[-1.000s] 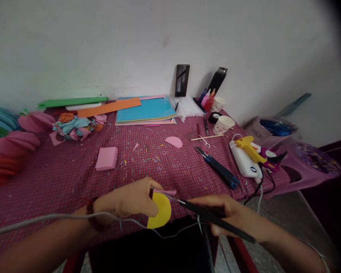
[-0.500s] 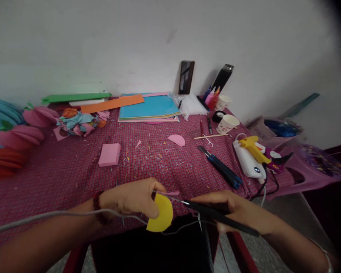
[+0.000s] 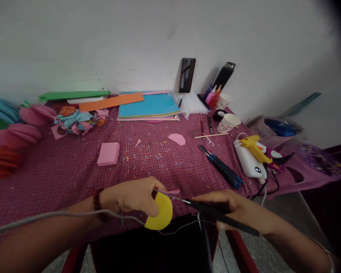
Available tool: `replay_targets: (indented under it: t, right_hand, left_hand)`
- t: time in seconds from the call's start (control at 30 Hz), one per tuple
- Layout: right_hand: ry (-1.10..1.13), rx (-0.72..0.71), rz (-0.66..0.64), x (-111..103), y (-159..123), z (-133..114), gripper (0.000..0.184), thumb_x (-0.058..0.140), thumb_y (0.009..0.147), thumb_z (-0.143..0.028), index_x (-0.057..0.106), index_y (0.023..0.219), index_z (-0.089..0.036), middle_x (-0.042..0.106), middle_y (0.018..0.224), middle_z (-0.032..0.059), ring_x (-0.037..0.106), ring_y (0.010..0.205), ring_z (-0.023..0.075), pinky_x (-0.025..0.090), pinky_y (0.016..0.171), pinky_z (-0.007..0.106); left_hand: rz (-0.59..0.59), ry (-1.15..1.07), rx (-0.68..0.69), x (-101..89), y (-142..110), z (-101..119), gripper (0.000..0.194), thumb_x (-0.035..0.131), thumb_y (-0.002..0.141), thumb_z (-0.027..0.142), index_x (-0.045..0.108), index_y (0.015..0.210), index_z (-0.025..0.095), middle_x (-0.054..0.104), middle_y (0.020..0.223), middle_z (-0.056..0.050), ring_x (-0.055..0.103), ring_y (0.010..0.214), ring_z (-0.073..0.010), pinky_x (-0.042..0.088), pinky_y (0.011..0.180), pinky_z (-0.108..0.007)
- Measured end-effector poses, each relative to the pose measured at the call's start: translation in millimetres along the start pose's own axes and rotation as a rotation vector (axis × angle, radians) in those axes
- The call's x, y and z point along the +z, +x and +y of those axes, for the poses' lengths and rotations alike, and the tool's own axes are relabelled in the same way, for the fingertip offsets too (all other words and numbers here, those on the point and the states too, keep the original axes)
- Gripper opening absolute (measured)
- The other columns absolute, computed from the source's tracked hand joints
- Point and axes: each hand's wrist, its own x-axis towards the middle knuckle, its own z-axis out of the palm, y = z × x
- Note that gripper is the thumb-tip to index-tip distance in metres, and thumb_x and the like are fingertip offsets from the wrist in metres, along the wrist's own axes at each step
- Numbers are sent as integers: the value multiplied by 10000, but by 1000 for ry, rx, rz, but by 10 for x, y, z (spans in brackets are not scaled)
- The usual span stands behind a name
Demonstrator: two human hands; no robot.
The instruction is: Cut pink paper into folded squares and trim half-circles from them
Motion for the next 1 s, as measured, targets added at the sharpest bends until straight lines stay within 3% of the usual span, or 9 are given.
replay_targets:
  t: [0.37,0.5,0.63,0.7,0.73,0.83,0.9,0.93,1.0]
  right_hand:
    - [29,-6,12,-18,-20,46,610,774,747,-288,585,1327,-279,652,1234,33,606,1067,202,462,936,295]
    - [39,-25,22,2,-8,62,577,774,751,-334,608,1301,-286,666,1125,18,599,941,164,471,816,250]
    - [51,-85,41,-40,-7,155,579,756,765,-404,602,1304,-260,603,812,-14,484,637,83,391,552,178]
    - [78,-138,80,-103,-19,218,614,736,771,-464,583,1320,-235,522,688,-37,395,535,62,308,458,163]
    - [92,-171,114,-138,-21,242,642,727,767,-500,576,1325,-220,497,654,-44,366,502,57,280,429,162]
    - [85,-220,267,-224,19,243,663,707,771,-538,568,1331,-212,556,655,-32,399,456,55,311,402,162]
    - [10,-220,371,-247,93,194,603,728,776,-472,586,1317,-247,688,850,23,588,603,108,479,536,203]
    - [-40,-223,411,-246,141,165,581,736,777,-436,590,1314,-268,713,1013,46,663,777,157,541,687,258]
    - [-152,-243,462,-227,239,121,562,731,784,-383,586,1318,-291,639,1291,51,619,1128,237,480,985,378]
  left_hand:
    - [-5,17,39,-12,70,31,171,563,486,121,642,633,158,592,568,44,501,499,-93,366,434,-179]
    - [-59,57,87,-46,90,57,157,564,513,141,643,647,154,590,577,38,513,516,-101,383,460,-192]
    - [-65,94,143,-43,97,48,133,555,527,126,611,644,156,588,588,45,522,520,-93,392,466,-180]
    - [78,331,225,-38,82,22,77,551,602,114,596,645,160,592,589,41,548,528,-98,400,453,-173]
    - [211,501,332,-41,66,6,74,547,660,111,601,659,162,614,611,30,585,567,-111,438,480,-180]
    - [693,1076,890,-92,-28,-26,148,516,822,90,635,766,159,726,844,-52,682,891,-190,568,747,-298]
    - [862,1380,1214,-147,-122,-21,158,506,857,53,634,833,143,733,1005,-110,638,1096,-231,549,916,-391]
    - [885,1493,1293,-174,-170,-10,160,502,863,38,630,849,134,728,1038,-126,614,1147,-240,534,959,-413]
    - [891,1634,1336,-217,-257,16,167,492,866,24,624,857,125,729,1040,-132,596,1181,-244,525,991,-425]
